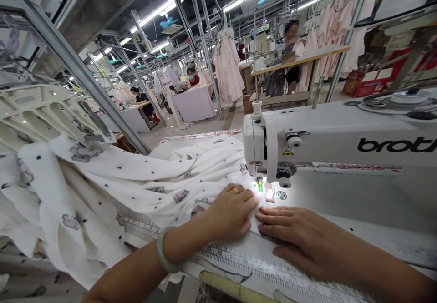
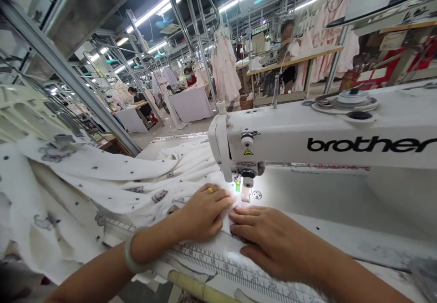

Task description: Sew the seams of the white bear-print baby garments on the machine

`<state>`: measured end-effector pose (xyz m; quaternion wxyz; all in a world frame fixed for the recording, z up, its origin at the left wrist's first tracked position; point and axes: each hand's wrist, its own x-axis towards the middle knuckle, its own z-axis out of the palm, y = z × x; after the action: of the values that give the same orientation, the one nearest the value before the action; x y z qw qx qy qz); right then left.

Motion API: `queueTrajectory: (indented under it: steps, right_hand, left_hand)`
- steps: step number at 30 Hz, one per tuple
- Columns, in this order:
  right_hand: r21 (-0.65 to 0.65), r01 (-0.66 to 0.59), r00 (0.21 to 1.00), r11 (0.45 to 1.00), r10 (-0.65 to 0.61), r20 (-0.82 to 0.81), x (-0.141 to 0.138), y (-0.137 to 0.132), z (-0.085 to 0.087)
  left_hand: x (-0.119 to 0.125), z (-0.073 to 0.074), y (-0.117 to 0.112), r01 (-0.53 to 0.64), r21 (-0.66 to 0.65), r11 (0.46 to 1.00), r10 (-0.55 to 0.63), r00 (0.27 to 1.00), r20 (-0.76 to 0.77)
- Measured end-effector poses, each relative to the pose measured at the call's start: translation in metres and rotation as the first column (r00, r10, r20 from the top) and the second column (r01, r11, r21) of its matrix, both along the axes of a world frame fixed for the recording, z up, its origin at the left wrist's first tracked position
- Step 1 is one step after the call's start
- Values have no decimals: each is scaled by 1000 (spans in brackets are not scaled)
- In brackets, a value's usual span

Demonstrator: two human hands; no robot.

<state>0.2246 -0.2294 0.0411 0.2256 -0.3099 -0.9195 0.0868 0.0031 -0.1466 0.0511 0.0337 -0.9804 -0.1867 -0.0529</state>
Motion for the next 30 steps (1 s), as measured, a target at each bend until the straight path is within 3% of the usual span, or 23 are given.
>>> queueTrajectory:
  steps: [3, 6, 10, 15, 20, 24, 27, 30]
  right_hand:
    - [8, -4, 999, 1000, 3, 54, 2, 1, -1]
    - [15, -20, 996, 1000, 19, 92, 2, 2, -1]
    - [6, -40, 998, 999, 39, 39, -2, 2, 2]
    - [-17, -80, 997, 997, 79, -25, -7, -1, 6]
    - [-42, -109, 993, 993, 107, -38, -5, -1, 5]
    - [-72, -118, 992, 990, 115, -47, -2, 1, 2]
    - [-105, -112, 992, 988, 105, -69, -2, 1, 1]
    - [-129, -112, 992, 985, 103, -76, -2, 0, 0]
  left_hand:
    - [-12, 1, -2, -1, 68, 998, 2, 1000, -12]
    - [-24, -2, 1, 15, 224, 975, -15, 1000, 0]
    - [-32, -2, 10, 62, 350, 935, -74, 997, 19]
    - [-19, 7, 5, 38, 267, 963, -94, 976, 197]
    - [-5, 1, -4, 121, 117, 986, -128, 990, 56]
    - [-13, 0, -1, 95, 5, 995, -95, 992, 86]
    - [-25, -2, 5, 110, 75, 991, -118, 987, 111]
    - [-32, -8, 12, 123, 266, 956, -161, 979, 126]
